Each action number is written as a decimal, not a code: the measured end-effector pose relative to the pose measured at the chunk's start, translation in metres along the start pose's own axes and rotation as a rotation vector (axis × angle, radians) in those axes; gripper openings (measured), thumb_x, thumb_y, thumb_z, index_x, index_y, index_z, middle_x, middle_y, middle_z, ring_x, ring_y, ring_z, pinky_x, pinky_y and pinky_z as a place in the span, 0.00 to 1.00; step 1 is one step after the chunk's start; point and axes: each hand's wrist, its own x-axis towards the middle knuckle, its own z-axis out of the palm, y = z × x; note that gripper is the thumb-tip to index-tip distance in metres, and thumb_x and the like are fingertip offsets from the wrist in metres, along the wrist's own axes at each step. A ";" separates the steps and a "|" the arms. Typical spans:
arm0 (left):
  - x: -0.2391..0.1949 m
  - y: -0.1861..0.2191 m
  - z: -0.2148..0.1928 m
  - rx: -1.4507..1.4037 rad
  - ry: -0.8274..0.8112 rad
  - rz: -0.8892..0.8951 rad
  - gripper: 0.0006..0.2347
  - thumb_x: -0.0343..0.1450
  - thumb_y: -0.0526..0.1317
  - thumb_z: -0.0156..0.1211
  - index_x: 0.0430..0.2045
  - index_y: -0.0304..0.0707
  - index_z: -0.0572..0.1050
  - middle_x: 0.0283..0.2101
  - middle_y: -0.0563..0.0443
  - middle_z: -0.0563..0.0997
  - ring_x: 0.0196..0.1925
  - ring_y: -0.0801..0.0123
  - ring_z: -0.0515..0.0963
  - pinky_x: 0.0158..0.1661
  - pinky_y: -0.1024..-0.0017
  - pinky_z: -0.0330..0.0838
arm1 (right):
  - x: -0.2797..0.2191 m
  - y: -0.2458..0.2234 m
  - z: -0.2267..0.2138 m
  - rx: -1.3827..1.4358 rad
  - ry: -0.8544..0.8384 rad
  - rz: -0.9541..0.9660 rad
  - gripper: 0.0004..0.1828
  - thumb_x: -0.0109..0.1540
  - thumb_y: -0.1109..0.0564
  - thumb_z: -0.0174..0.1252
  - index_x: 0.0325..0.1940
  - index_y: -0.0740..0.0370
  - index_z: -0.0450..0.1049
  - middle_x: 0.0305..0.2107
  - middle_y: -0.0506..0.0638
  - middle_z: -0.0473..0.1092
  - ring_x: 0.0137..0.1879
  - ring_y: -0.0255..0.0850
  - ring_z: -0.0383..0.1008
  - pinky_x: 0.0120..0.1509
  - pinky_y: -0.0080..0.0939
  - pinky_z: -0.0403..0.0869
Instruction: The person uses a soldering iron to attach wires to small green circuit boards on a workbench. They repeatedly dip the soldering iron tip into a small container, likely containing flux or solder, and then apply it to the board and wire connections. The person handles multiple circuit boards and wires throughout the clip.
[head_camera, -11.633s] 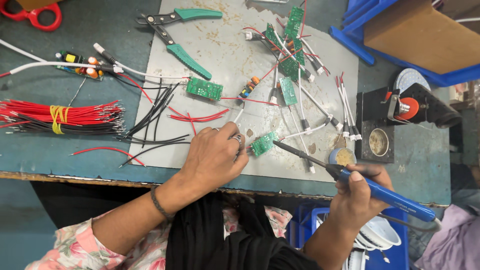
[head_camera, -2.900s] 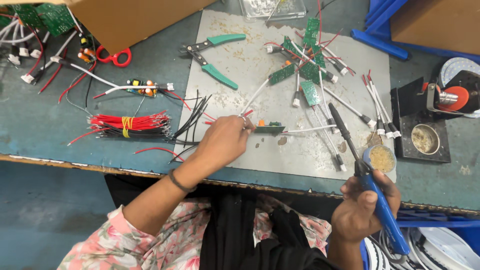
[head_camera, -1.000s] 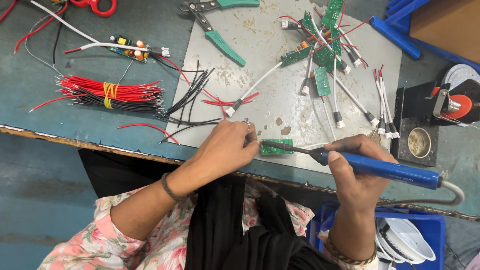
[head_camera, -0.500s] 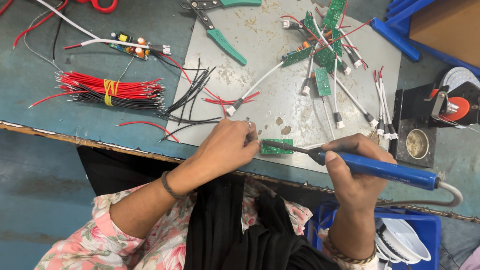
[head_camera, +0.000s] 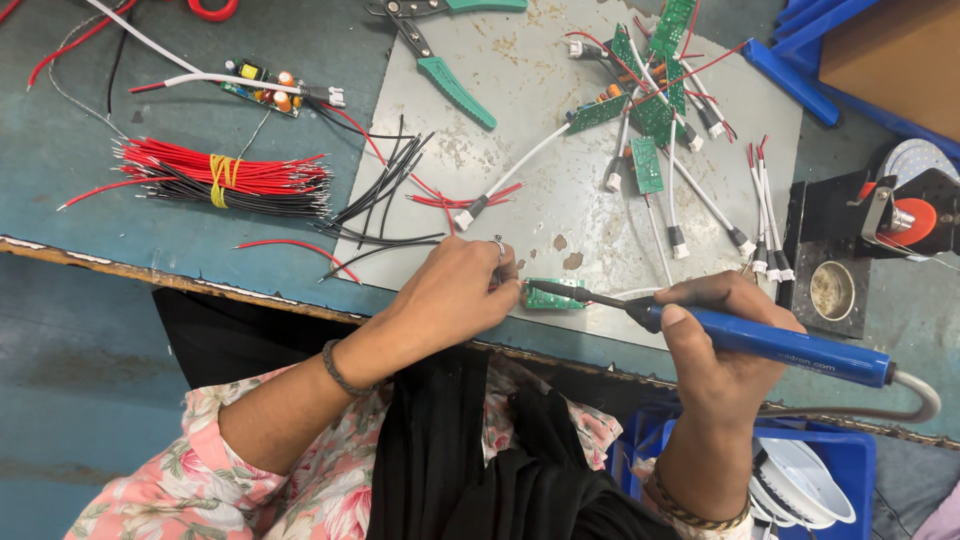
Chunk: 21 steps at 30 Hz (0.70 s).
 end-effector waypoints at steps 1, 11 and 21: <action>0.000 0.000 0.000 0.004 -0.006 -0.005 0.09 0.64 0.36 0.58 0.30 0.28 0.82 0.21 0.31 0.79 0.28 0.42 0.83 0.36 0.57 0.77 | 0.000 0.000 0.000 0.003 -0.001 0.002 0.13 0.61 0.53 0.65 0.37 0.68 0.79 0.22 0.45 0.70 0.27 0.28 0.66 0.35 0.25 0.61; -0.001 0.002 -0.001 0.018 -0.012 0.002 0.10 0.64 0.37 0.58 0.30 0.29 0.82 0.19 0.32 0.78 0.26 0.42 0.83 0.35 0.56 0.76 | 0.003 0.000 0.001 -0.002 -0.023 0.006 0.13 0.61 0.52 0.65 0.40 0.67 0.79 0.20 0.44 0.69 0.25 0.27 0.64 0.32 0.26 0.59; -0.001 0.002 0.000 0.015 -0.007 0.014 0.09 0.64 0.37 0.58 0.30 0.29 0.82 0.19 0.33 0.78 0.26 0.43 0.83 0.35 0.57 0.77 | 0.000 0.003 0.000 -0.003 -0.002 0.002 0.13 0.61 0.53 0.65 0.37 0.68 0.79 0.21 0.44 0.69 0.27 0.27 0.65 0.34 0.26 0.60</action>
